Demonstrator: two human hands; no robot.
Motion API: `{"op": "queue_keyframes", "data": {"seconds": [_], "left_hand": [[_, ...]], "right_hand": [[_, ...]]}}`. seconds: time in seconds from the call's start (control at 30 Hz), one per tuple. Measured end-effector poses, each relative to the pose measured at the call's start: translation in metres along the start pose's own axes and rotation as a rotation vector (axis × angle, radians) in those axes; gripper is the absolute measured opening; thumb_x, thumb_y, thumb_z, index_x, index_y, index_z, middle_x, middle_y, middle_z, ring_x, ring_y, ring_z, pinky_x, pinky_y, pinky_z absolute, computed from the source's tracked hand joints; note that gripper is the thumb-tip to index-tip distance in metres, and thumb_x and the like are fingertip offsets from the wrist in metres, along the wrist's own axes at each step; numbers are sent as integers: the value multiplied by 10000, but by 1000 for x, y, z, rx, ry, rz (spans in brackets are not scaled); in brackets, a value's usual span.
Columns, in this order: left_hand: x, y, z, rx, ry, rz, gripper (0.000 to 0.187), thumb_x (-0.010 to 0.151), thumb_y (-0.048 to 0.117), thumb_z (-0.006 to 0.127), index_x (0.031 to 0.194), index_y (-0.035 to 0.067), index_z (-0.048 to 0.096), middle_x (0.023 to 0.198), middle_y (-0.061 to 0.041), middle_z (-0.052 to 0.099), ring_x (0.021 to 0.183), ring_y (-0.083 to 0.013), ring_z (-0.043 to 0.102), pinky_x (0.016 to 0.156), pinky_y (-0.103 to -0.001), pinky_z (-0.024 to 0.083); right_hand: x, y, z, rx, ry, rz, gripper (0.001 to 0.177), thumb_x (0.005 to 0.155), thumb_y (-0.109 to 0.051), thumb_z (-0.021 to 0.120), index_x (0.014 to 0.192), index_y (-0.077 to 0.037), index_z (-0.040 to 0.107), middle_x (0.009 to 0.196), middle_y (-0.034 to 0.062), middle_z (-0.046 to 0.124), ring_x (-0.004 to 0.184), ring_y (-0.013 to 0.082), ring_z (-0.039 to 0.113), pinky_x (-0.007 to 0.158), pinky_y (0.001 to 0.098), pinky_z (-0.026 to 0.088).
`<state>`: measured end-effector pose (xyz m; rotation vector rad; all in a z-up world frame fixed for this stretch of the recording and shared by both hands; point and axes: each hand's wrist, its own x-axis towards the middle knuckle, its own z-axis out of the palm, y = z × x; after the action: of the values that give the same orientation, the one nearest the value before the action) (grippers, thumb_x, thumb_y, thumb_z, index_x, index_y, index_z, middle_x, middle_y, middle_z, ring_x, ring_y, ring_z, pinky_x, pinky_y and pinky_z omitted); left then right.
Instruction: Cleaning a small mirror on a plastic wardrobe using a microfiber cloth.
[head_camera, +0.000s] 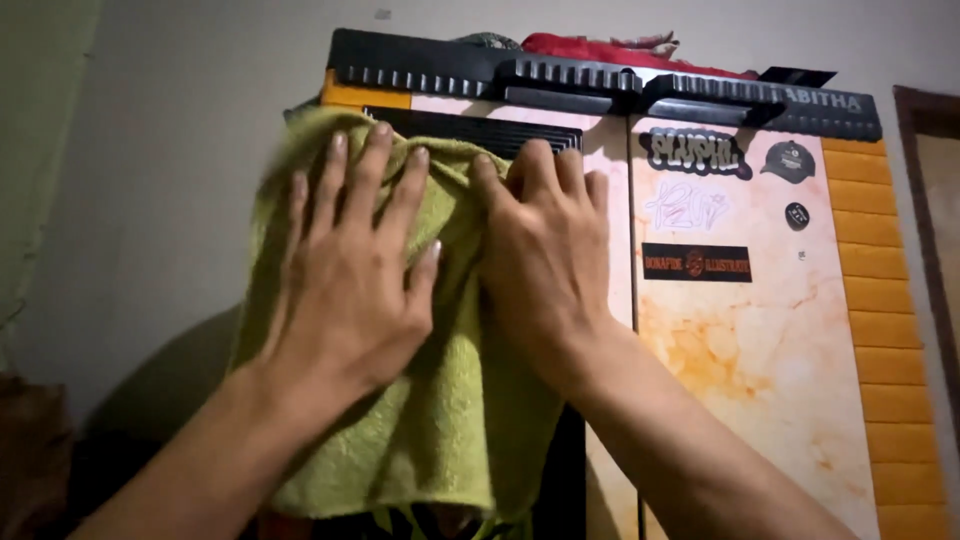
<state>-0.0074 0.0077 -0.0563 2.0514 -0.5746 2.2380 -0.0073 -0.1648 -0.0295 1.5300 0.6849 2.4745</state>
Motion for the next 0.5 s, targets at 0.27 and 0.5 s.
{"op": "queue_keyframes", "data": {"seconds": [0.27,0.5], "left_hand": [[1,1,4,1,37,38,658,997,342,416,1556,16,299,1661,-207,168,1526,-411,113,1206,-576,70],[-2,5,6,-11,91,89,643,985,299,399,1518,-53,329,1633,-236,196,1502,-448,122,1216,-552,86]], "right_hand": [[8,10,15,-41,32,29,232,939,-55,685,1162,-86,739,1131,148,645,1067,328,579,910,465,535],[-10,-18,1,44,15,-30,274,959,-148,676,1182,9,709,1326,252,628,1257,497,575,1082,595,489]]}}
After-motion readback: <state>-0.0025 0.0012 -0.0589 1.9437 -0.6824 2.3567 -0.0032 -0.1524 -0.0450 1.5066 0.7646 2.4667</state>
